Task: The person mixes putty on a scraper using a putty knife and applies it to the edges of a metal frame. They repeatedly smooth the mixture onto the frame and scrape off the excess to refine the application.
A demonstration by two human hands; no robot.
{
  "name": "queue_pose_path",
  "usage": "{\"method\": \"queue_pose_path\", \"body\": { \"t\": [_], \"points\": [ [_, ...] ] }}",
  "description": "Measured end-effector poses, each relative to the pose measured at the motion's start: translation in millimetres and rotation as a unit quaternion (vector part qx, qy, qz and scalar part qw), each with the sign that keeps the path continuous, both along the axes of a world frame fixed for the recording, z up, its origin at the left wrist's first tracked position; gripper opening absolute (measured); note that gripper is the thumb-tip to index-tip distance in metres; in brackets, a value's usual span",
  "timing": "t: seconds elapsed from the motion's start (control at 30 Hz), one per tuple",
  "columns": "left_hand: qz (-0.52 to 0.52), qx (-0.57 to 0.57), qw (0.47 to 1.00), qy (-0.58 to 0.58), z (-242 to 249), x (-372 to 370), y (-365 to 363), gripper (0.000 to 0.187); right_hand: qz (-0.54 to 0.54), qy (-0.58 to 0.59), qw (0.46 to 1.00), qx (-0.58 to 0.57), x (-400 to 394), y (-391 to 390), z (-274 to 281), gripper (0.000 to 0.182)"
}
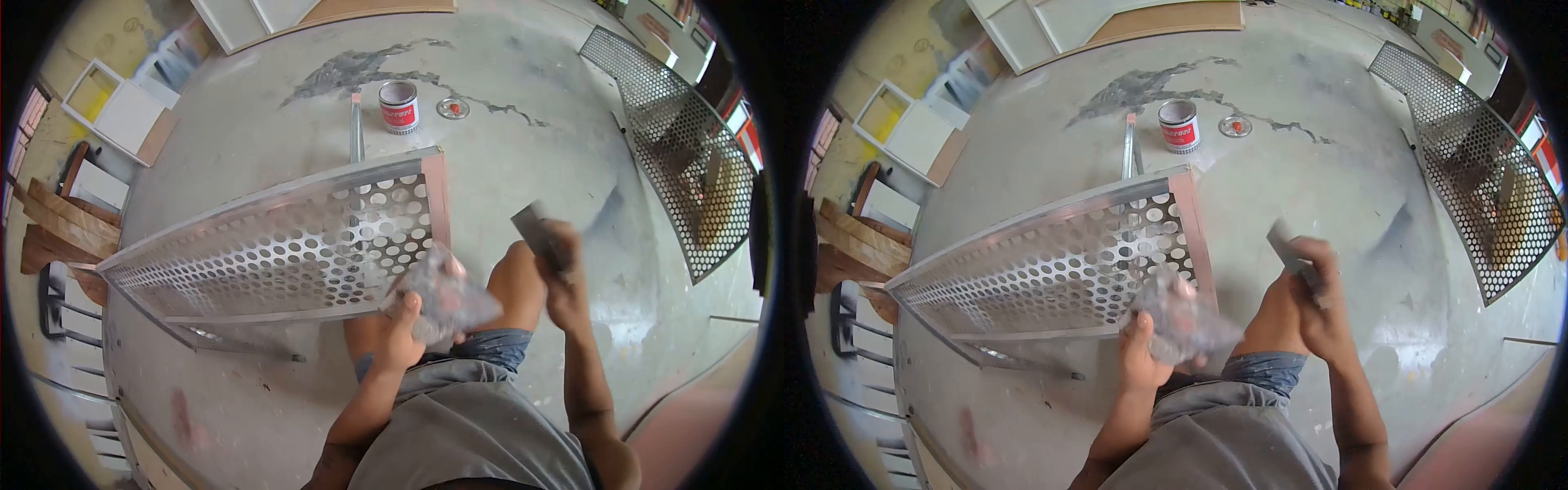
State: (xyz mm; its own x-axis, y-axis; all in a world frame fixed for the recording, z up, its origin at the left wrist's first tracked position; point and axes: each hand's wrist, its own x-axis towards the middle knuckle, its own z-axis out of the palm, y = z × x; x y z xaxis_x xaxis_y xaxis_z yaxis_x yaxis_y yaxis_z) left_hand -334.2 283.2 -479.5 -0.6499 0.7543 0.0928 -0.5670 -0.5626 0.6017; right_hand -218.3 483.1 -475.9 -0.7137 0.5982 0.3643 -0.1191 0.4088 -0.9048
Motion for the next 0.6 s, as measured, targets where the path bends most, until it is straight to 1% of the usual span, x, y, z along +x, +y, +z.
{"method": "queue_pose_path", "body": {
  "t": [0.03, 0.07, 0.13, 0.17, 0.2, 0.23, 0.27, 0.3, 0.33, 0.37, 0.4, 0.43, 0.47, 0.5, 0.53, 0.57, 0.6],
  "points": [
    [-0.008, -0.006, 0.997, 0.079, -8, -11, -2, 0.056, -0.021, 0.098, 0.972, -0.213, 0, -7, 5, 0.042],
    [-0.012, -0.006, 0.997, 0.082, -9, -14, 1, 0.056, -0.037, 0.153, 0.951, -0.267, -1, -11, 27, 0.041],
    [0.097, -0.084, 0.978, 0.166, -10, -14, 5, 0.052, 0.0, 0.132, 0.884, -0.448, 8, -20, 53, 0.046],
    [0.09, -0.042, 0.975, 0.201, -13, -18, 7, 0.045, 0.046, 0.107, 0.867, -0.484, 9, -26, 60, 0.047],
    [0.084, -0.038, 0.975, 0.203, -12, -22, 7, 0.045, 0.093, 0.082, 0.847, -0.517, 8, -33, 64, 0.048],
    [0.105, -0.074, 0.955, 0.267, -7, -23, 7, 0.043, 0.098, 0.047, 0.843, -0.527, 5, -40, 68, 0.05],
    [0.128, -0.107, 0.929, 0.329, -1, -24, 6, 0.041, 0.094, 0.049, 0.845, -0.525, -1, -48, 73, 0.05],
    [0.142, -0.112, 0.89, 0.418, 7, -29, 6, 0.043, 0.096, 0.031, 0.845, -0.525, -7, -54, 78, 0.051],
    [0.139, -0.107, 0.893, 0.415, 14, -28, 7, 0.043, 0.098, 0.011, 0.844, -0.526, -11, -58, 81, 0.052],
    [0.164, -0.136, 0.842, 0.495, 19, -27, 8, 0.047, 0.142, 0.004, 0.832, -0.537, -15, -56, 83, 0.053],
    [0.188, -0.164, 0.783, 0.57, 20, -27, 8, 0.052, 0.137, 0.002, 0.834, -0.534, -14, -59, 86, 0.053],
    [0.186, -0.168, 0.798, 0.547, 14, -26, 5, 0.061, 0.122, -0.011, 0.852, -0.509, -12, -61, 91, 0.054],
    [0.189, -0.164, 0.801, 0.544, 7, -30, -2, 0.061, 0.109, -0.026, 0.868, -0.483, -11, -62, 95, 0.054],
    [0.181, -0.215, 0.728, 0.626, -1, -37, -11, 0.062, 0.111, -0.02, 0.86, -0.498, -6, -59, 96, 0.054],
    [0.17, -0.264, 0.643, 0.699, -10, -41, -18, 0.063, 0.113, -0.013, 0.851, -0.512, -1, -55, 98, 0.054],
    [0.134, -0.249, 0.737, 0.614, -18, -40, -24, 0.057, 0.115, -0.004, 0.873, -0.474, -3, -55, 105, 0.053],
    [0.134, -0.25, 0.737, 0.613, -23, -36, -31, 0.057, 0.09, 0.004, 0.914, -0.395, -5, -52, 104, 0.046]
  ]
}}
